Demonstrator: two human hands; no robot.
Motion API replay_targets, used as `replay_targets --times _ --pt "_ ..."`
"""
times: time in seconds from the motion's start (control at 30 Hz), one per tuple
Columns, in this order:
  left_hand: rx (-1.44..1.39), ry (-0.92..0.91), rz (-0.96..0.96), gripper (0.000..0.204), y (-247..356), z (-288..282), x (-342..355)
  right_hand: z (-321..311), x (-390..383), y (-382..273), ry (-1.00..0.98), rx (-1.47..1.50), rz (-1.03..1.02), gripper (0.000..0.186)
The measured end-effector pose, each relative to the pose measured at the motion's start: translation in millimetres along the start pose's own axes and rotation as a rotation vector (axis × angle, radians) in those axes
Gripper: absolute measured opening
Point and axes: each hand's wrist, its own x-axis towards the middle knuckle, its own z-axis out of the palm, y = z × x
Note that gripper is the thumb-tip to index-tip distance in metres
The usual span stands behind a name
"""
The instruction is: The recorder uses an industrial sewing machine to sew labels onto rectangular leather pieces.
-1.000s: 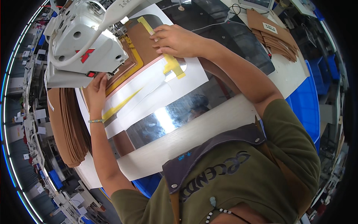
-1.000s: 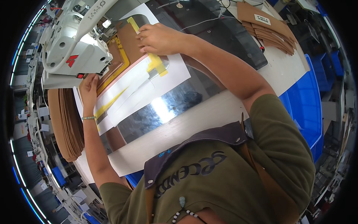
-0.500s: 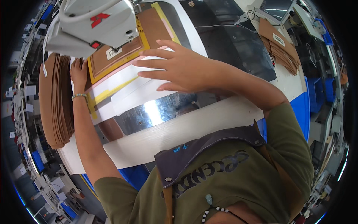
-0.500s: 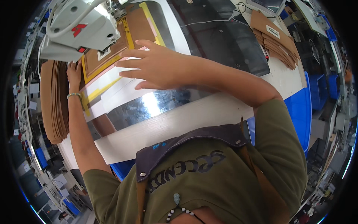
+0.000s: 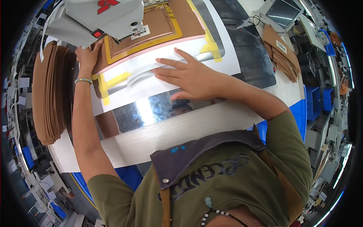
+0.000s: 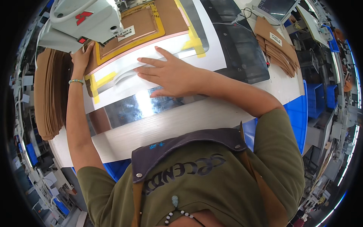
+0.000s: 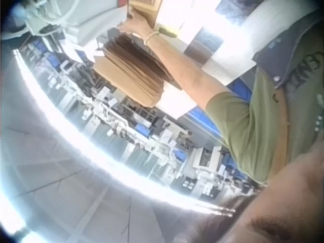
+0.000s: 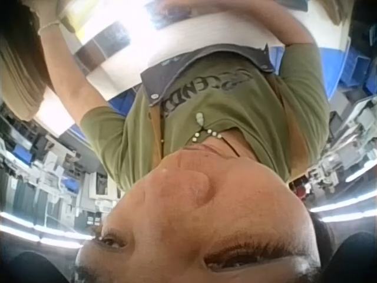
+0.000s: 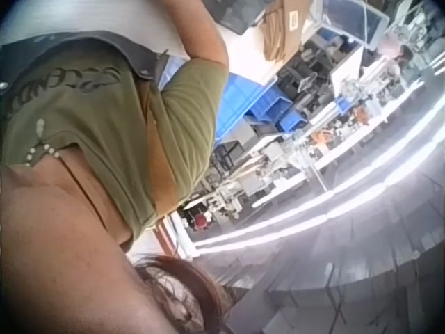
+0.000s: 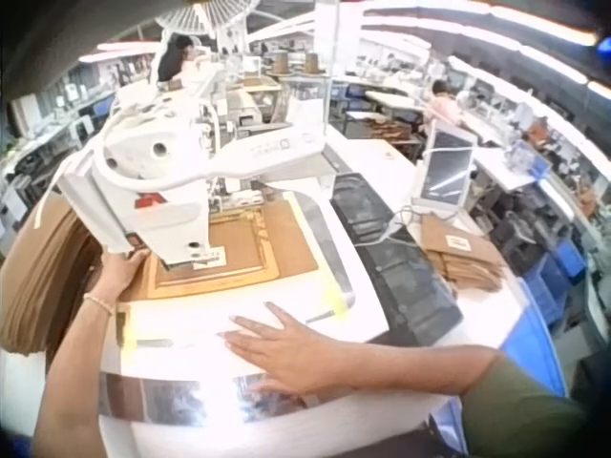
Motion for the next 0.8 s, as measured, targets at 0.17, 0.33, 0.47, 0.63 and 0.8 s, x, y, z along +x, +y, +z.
replay_targets --times 0.17,0.33,0.47,0.63,0.8 --pt "0.251 -0.228 -0.032 0.064 15 21 24 -34 -10 12 0.237 0.209 -0.004 0.031" --pt "0.278 0.326 0.432 0.058 71 79 28 -16 -21 51 0.416 0.107 0.248 0.025" --pt "-0.099 0.345 0.208 0.059 22 93 28 -3 -7 49 0.351 0.209 0.232 0.023" --pt "-0.122 0.425 0.313 0.050 88 84 16 5 -17 59 0.360 0.222 0.264 0.021" --pt "0.197 0.376 0.367 0.032 65 11 -4 0 -6 52 0.415 0.364 0.297 0.019"
